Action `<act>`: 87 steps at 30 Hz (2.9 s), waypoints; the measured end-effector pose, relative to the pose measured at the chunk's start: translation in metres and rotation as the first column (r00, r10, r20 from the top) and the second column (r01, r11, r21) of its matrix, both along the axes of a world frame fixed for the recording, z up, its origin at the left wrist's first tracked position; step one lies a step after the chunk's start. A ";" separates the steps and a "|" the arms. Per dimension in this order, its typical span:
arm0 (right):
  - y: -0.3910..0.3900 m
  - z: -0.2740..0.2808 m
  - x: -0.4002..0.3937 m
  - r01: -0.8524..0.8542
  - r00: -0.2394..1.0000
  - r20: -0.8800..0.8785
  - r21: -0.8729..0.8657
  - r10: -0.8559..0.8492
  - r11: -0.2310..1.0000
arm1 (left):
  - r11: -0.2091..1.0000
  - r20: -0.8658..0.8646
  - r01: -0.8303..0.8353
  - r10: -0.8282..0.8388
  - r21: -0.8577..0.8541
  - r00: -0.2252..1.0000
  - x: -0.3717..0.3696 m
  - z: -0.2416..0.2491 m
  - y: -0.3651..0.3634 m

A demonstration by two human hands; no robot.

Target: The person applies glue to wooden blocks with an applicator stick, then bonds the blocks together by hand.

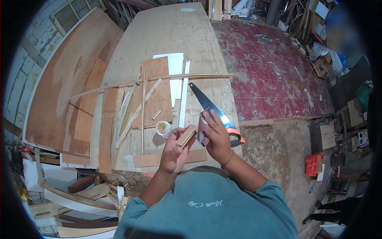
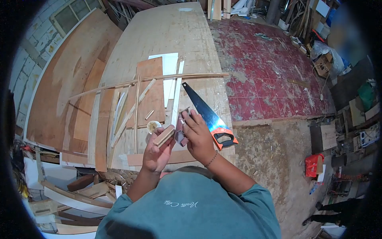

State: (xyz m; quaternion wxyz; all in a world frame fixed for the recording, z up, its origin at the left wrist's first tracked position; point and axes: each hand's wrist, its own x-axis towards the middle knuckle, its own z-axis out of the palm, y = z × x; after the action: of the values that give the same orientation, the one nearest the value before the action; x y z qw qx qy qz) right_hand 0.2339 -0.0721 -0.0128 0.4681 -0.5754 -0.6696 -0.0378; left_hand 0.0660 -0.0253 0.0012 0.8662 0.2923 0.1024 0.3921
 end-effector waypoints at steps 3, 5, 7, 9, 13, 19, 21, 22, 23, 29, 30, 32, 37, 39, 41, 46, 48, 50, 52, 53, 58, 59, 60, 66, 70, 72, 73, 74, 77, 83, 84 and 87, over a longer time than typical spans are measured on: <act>-0.007 0.008 -0.002 -0.003 0.998 -0.066 -0.006 0.003 1.000 | 0.999 0.016 0.011 -0.010 -0.038 1.000 0.001 0.004 -0.003; -0.010 0.013 -0.002 -0.017 0.996 -0.087 -0.005 0.017 1.000 | 0.990 0.079 0.067 -0.057 -0.122 0.995 0.001 0.005 -0.002; -0.011 0.014 0.000 -0.033 0.993 -0.109 -0.001 0.033 0.999 | 0.994 0.073 0.075 -0.070 -0.078 0.995 0.001 0.000 0.001; -0.014 0.012 0.003 -0.023 0.994 -0.103 -0.020 0.020 1.000 | 0.996 0.065 0.082 -0.080 -0.037 0.995 0.000 -0.001 0.004; -0.015 0.008 -0.001 -0.067 0.992 -0.105 0.019 0.069 0.998 | 0.990 -0.075 0.046 -0.036 0.132 0.997 -0.001 0.005 0.005; -0.017 0.008 -0.004 -0.144 0.986 -0.083 0.049 0.147 0.988 | 0.923 -0.186 0.031 0.044 0.382 0.982 -0.005 0.011 0.007; -0.020 0.010 -0.005 -0.136 0.984 -0.107 0.064 0.143 0.989 | 0.898 -0.207 0.041 0.057 0.439 0.977 -0.008 0.011 0.010; -0.022 0.012 -0.005 -0.137 0.984 -0.108 0.063 0.144 0.988 | 0.860 -0.240 0.052 0.083 0.507 0.967 -0.009 0.011 0.012; -0.025 0.015 -0.005 -0.186 0.975 -0.107 0.077 0.194 0.979 | 0.818 -0.271 0.066 0.111 0.572 0.956 -0.010 0.012 0.013; -0.024 0.016 -0.006 -0.379 0.924 0.096 0.127 0.369 0.917 | 0.823 -0.311 0.184 -0.009 0.537 0.950 -0.019 0.013 0.017; -0.018 0.016 -0.001 -0.310 0.950 0.022 0.143 0.310 0.940 | 0.823 -0.309 0.184 -0.011 0.537 0.951 -0.018 0.012 0.017; -0.018 0.019 -0.002 -0.224 0.975 0.014 0.087 0.224 0.971 | 0.884 -0.253 0.139 -0.024 0.447 0.967 -0.013 0.009 0.018; -0.006 -0.001 0.006 -0.201 0.980 0.030 0.063 0.199 0.978 | 0.922 -0.199 0.112 -0.038 0.371 0.979 -0.008 -0.002 0.017; -0.002 0.004 0.020 0.016 0.995 -0.095 -0.072 -0.023 0.997 | 0.951 -0.108 0.066 -0.035 0.302 0.994 -0.007 0.000 0.019; -0.010 0.019 0.006 -0.059 0.991 -0.123 -0.002 0.059 0.998 | 0.951 -0.104 0.040 -0.009 0.307 0.994 -0.007 0.000 0.020; -0.018 0.025 -0.015 -0.295 0.949 -0.086 0.096 0.303 0.951 | 0.958 -0.168 0.045 0.003 0.282 0.986 0.000 0.015 0.009; -0.016 0.017 -0.016 -0.309 0.951 -0.004 0.102 0.311 0.946 | 0.988 -0.325 0.062 -0.013 0.143 0.946 0.000 0.014 0.007; -0.002 -0.005 -0.008 -0.266 0.963 0.001 0.196 0.271 0.944 | 0.996 -0.280 0.067 -0.047 0.062 0.959 0.001 0.011 0.005; 0.001 0.011 -0.010 -0.164 0.984 -0.048 0.108 0.169 0.981 | 0.941 -0.198 -0.042 0.114 0.335 0.974 0.008 0.001 0.010; -0.004 0.011 -0.019 -0.239 0.965 -0.068 0.151 0.252 0.959 | 0.985 -0.196 -0.013 0.047 0.171 0.979 0.008 0.000 0.007; 0.025 -0.007 0.014 -0.005 0.997 -0.082 -0.056 0.000 0.998 | 0.951 -0.178 0.047 0.009 0.305 0.984 -0.007 -0.001 0.011; 0.021 -0.005 0.023 0.022 0.986 -0.161 -0.105 -0.039 0.994 | 0.940 -0.170 0.053 0.005 0.336 0.985 -0.011 -0.001 0.010; 0.020 -0.001 0.023 0.019 0.987 -0.158 -0.099 -0.035 0.995 | 0.928 -0.160 0.055 0.005 0.369 0.987 -0.013 0.003 0.009; -0.006 0.018 -0.006 -0.209 0.929 -0.297 0.068 0.220 0.975 | 0.992 0.072 0.115 -0.119 0.060 0.990 -0.005 0.015 0.013; -0.009 0.015 -0.008 -0.224 0.928 -0.294 0.047 0.228 0.973 | 0.988 0.016 0.153 -0.154 0.028 0.988 -0.010 0.001 0.019; -0.010 0.016 -0.011 -0.238 0.932 -0.276 0.023 0.235 0.971 | 0.986 0.059 0.161 -0.159 -0.033 0.986 -0.009 0.001 0.017; -0.011 0.016 -0.013 -0.253 0.934 -0.261 0.002 0.245 0.967 | 0.982 0.098 0.169 -0.160 -0.091 0.982 -0.009 0.003 0.016; -0.011 0.015 -0.013 -0.258 0.933 -0.260 0.001 0.249 0.966 | 0.982 0.099 0.164 -0.155 -0.091 0.983 -0.010 0.005 0.017; -0.011 0.011 -0.014 -0.312 0.857 -0.453 -0.072 0.248 0.947 | 0.964 -0.230 0.158 -0.108 0.214 0.967 -0.011 0.015 0.019; -0.004 0.018 -0.017 -0.241 0.786 -0.598 -0.064 0.156 0.968 | 0.954 -0.451 0.199 -0.079 0.224 0.889 -0.002 0.023 0.017; -0.006 0.017 -0.014 -0.275 0.791 -0.586 -0.089 0.173 0.957 | 0.955 -0.450 0.196 -0.076 0.225 0.890 -0.004 0.013 0.019; -0.009 0.016 -0.012 -0.325 0.804 -0.555 -0.110 0.213 0.939 | 0.949 -0.440 0.152 -0.015 0.278 0.898 -0.011 -0.010 0.025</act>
State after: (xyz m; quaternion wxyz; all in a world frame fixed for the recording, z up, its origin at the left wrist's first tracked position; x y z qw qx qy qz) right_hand 0.2221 -0.0807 0.0036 0.5763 -0.5056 -0.5877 0.2585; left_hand 0.0553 -0.0004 -0.0091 0.7822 0.5063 0.2174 0.2908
